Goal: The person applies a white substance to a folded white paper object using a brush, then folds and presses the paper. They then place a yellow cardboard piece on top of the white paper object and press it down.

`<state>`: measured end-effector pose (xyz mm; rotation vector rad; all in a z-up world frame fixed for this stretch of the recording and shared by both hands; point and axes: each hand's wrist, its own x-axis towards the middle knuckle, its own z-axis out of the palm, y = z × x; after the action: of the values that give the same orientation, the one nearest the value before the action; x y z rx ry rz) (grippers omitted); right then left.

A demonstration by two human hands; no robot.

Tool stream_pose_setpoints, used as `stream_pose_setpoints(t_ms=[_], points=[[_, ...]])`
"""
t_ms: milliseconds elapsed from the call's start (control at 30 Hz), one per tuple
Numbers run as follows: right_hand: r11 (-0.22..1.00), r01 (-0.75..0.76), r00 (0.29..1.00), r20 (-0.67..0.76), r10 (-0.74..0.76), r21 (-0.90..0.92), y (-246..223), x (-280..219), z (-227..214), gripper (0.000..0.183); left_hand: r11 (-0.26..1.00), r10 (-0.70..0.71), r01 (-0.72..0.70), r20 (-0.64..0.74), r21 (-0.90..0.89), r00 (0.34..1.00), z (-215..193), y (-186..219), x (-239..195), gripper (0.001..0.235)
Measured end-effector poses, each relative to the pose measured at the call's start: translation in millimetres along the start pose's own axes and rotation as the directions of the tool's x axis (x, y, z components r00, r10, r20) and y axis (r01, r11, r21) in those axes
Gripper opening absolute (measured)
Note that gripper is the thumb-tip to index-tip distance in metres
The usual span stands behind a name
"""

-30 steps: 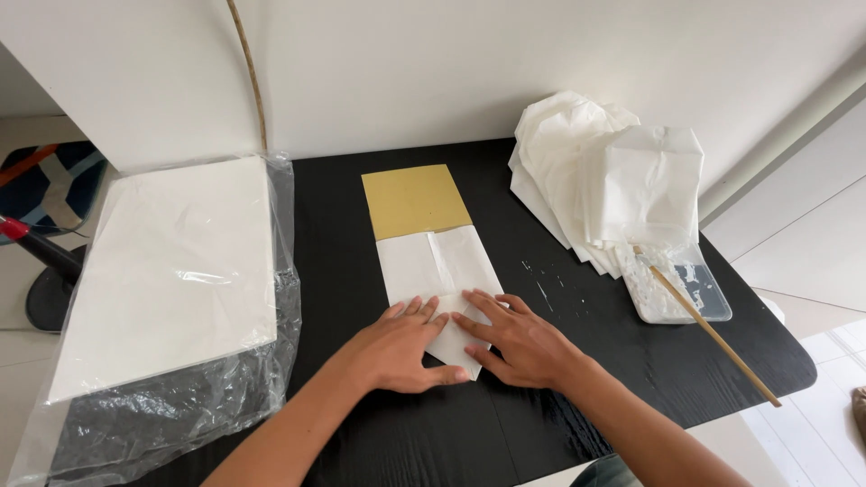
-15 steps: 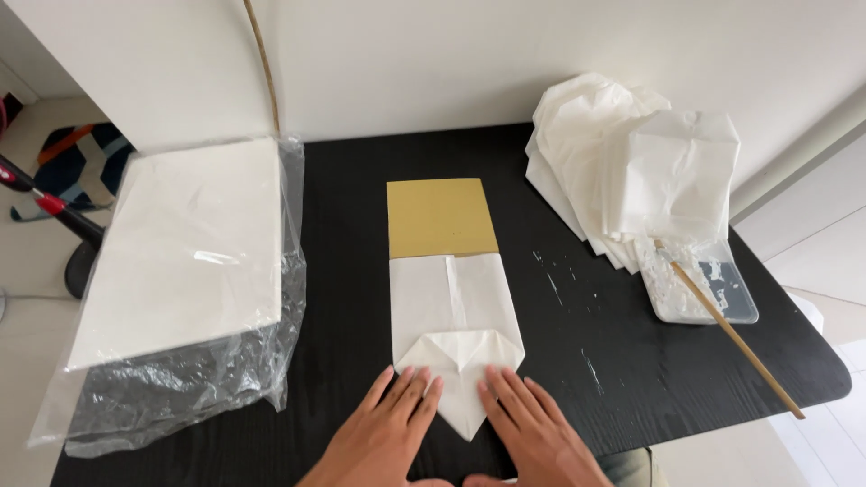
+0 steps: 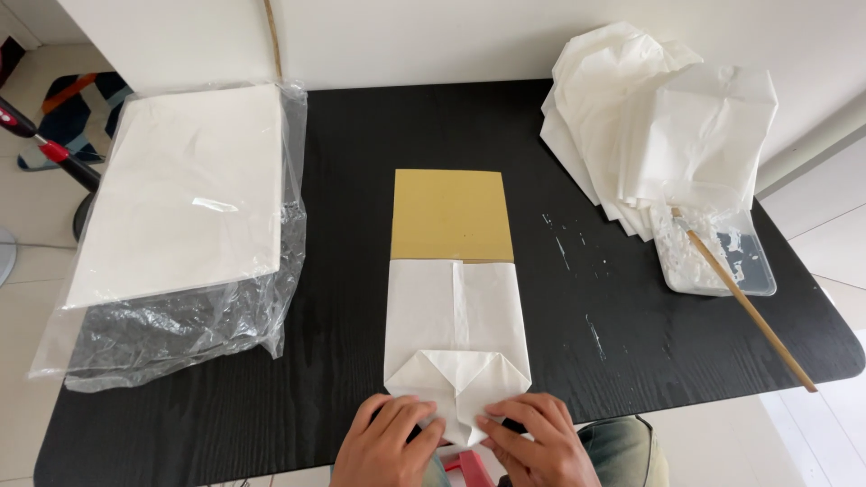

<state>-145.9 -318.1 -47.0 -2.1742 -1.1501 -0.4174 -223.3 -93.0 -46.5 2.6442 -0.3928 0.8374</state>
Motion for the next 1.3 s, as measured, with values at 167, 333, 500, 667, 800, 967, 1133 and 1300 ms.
stream_pose_setpoints(t_ms=[167,333,500,667,800,967,1133,1300], points=[[0.987,-0.156,0.988,-0.002,0.156,0.025,-5.0,2.9,6.3,0.011,0.992,0.063,-0.057,0.046,-0.108,0.997,-3.5,-1.3,9.7,0.005],[0.997,-0.072,0.997,0.009,0.072,-0.038,-5.2,-3.4,12.4,0.024,0.976,0.149,-0.141,0.035,-0.164,0.988,-8.0,-0.6,9.1,0.006],[0.998,0.037,0.999,0.017,-0.037,-0.041,-17.1,-0.4,11.8,0.017,0.963,0.194,-0.165,0.124,-0.215,0.973,-14.7,0.1,-5.7,0.026],[0.992,0.101,0.994,-0.039,-0.104,-0.077,-24.7,-1.9,15.4,0.018,0.971,0.161,-0.149,0.05,-0.185,0.986,-15.5,3.2,-11.5,0.023],[1.0,0.015,0.999,-0.038,-0.015,0.012,-17.5,-10.1,24.7,0.018,0.969,0.151,-0.139,0.041,-0.205,0.988,-14.7,3.9,-6.1,0.025],[0.98,-0.139,0.989,-0.024,0.144,0.141,-19.3,6.2,22.7,0.02,0.935,-0.04,0.09,0.151,-0.343,0.988,-3.4,0.5,5.5,0.02],[0.945,-0.298,0.954,0.025,0.298,0.137,-27.0,25.1,17.8,0.012,0.854,-0.199,0.368,0.423,-0.368,0.884,-6.5,-8.9,35.4,0.018],[0.87,-0.464,0.886,0.077,0.457,0.167,-28.0,35.5,16.2,0.009,0.869,-0.17,0.369,0.502,-0.329,0.848,-4.4,-23.2,57.9,0.016]])
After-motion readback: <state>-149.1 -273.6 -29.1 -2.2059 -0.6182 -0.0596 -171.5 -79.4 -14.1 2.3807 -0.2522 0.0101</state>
